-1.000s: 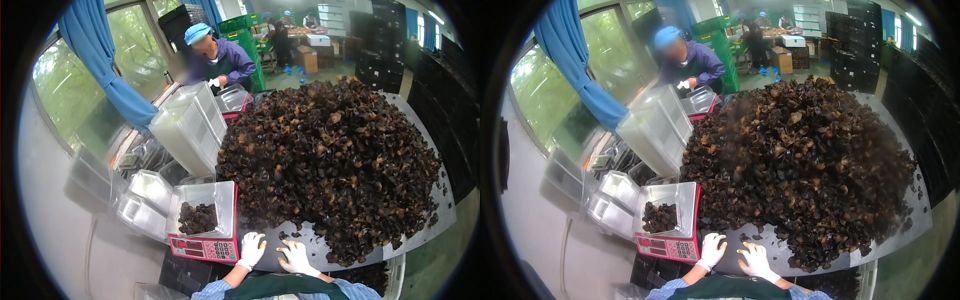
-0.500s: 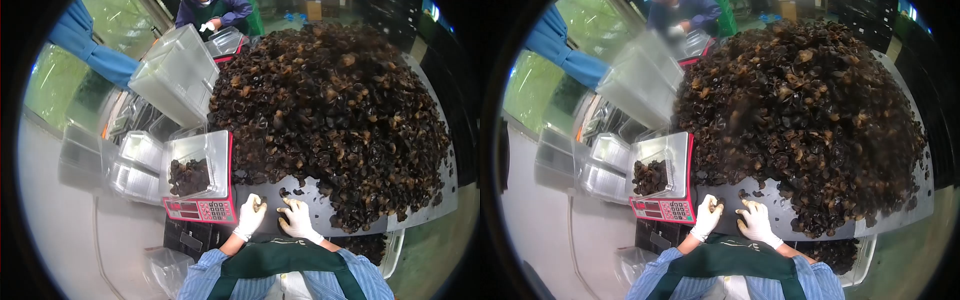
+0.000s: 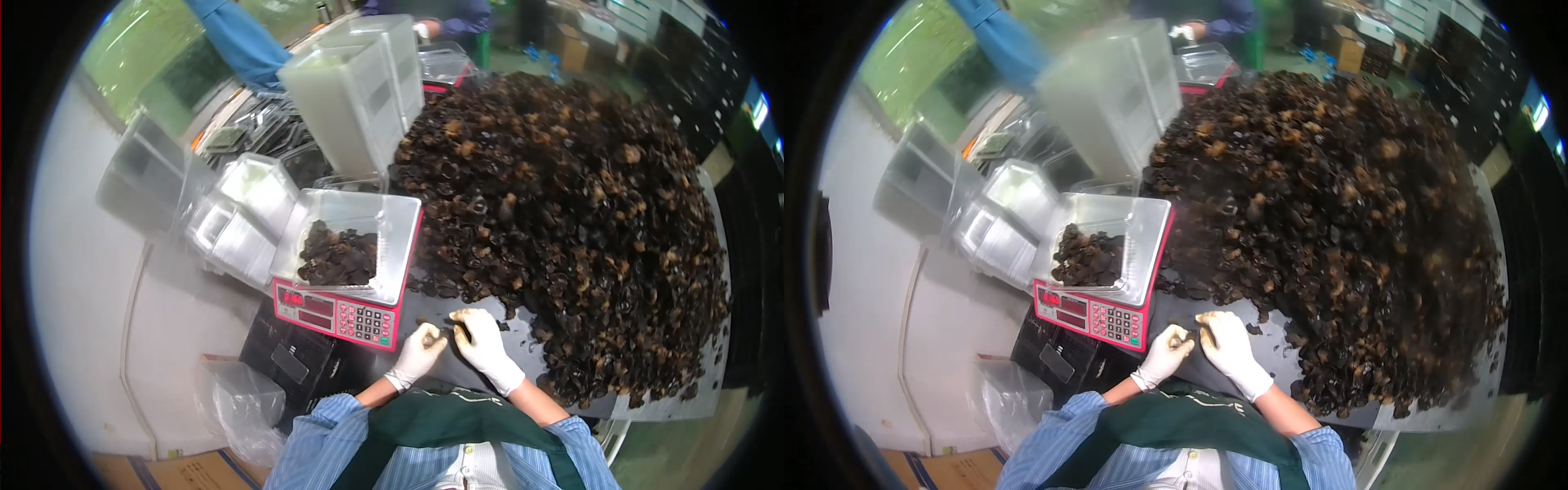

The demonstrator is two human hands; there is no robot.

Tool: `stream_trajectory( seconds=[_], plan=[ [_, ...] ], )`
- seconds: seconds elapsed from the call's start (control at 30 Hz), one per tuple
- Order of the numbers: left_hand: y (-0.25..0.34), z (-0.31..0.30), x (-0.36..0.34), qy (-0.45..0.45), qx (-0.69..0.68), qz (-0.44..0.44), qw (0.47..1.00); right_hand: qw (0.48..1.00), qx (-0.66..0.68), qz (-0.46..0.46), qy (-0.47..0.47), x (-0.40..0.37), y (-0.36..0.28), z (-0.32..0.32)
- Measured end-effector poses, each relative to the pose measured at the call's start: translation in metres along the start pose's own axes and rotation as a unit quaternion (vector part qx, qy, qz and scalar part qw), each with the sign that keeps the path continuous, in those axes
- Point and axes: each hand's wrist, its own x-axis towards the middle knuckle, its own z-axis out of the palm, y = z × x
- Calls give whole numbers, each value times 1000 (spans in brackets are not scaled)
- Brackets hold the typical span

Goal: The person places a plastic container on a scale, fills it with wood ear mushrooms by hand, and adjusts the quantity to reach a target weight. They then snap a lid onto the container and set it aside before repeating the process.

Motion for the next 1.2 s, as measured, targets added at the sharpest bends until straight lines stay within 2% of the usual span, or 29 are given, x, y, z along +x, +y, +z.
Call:
stream_trajectory(
  seconds=[0.1,0.13,0.2,0.23,0.37,0.47,0.53,0.6,0.63,0.67,0.7,0.73,0.77,0.8,0.87,0.9,0.93,0.97,1.0,1.07,1.1,1.13,1.2],
  plan=[
    [9,-2,-4,-22,63,-1,998,996,-48,-60,-46,43,3,19],
    [1,2,-2,-37,-44,-40,998,991,-81,-88,-52,54,6,31],
    [-1,6,-3,-56,-127,-84,987,980,-132,-126,-80,73,8,50],
    [2,0,-3,-96,-102,-95,985,972,-166,-137,-94,80,10,59],
    [-2,-5,-5,-132,-128,-146,972,929,-290,-148,-177,90,22,84],
    [-11,-2,-3,-108,-192,-73,973,911,-310,-144,-231,95,27,79],
    [-3,-12,-2,-160,-165,-82,970,920,-293,-134,-225,102,25,69],
    [18,-20,-5,-190,-102,-90,972,961,-223,-79,-142,107,18,56],
    [41,-32,-6,-223,-31,-96,970,985,-155,-69,-44,110,19,52],
    [53,-42,-5,-222,-21,-62,973,991,-112,-52,43,114,20,49],
    [62,-52,-5,-223,-11,-29,974,997,-31,36,58,118,32,48],
    [73,-62,-5,-225,0,4,974,988,51,126,75,120,44,46],
    [93,-77,-10,-149,-22,65,987,965,120,226,52,130,25,29],
    [105,-91,-10,-91,-48,117,988,924,245,284,75,133,31,28],
    [133,-130,-3,19,72,187,980,860,368,329,124,146,3,22],
    [139,-148,7,77,88,257,959,860,384,313,121,151,-6,26],
    [136,-165,20,142,170,301,928,860,400,294,120,157,-16,29],
    [133,-178,31,179,219,296,912,882,372,280,72,164,-31,28],
    [131,-193,41,166,311,281,893,901,342,264,39,170,-41,34],
    [106,-203,60,193,413,262,851,932,297,202,41,183,-58,59],
    [99,-206,65,155,432,215,862,961,237,137,37,189,-68,69],
    [97,-205,66,144,470,205,846,980,163,109,30,194,-78,79],
    [89,-204,69,123,508,222,823,998,58,-28,-21,198,-80,97]
  ],
)
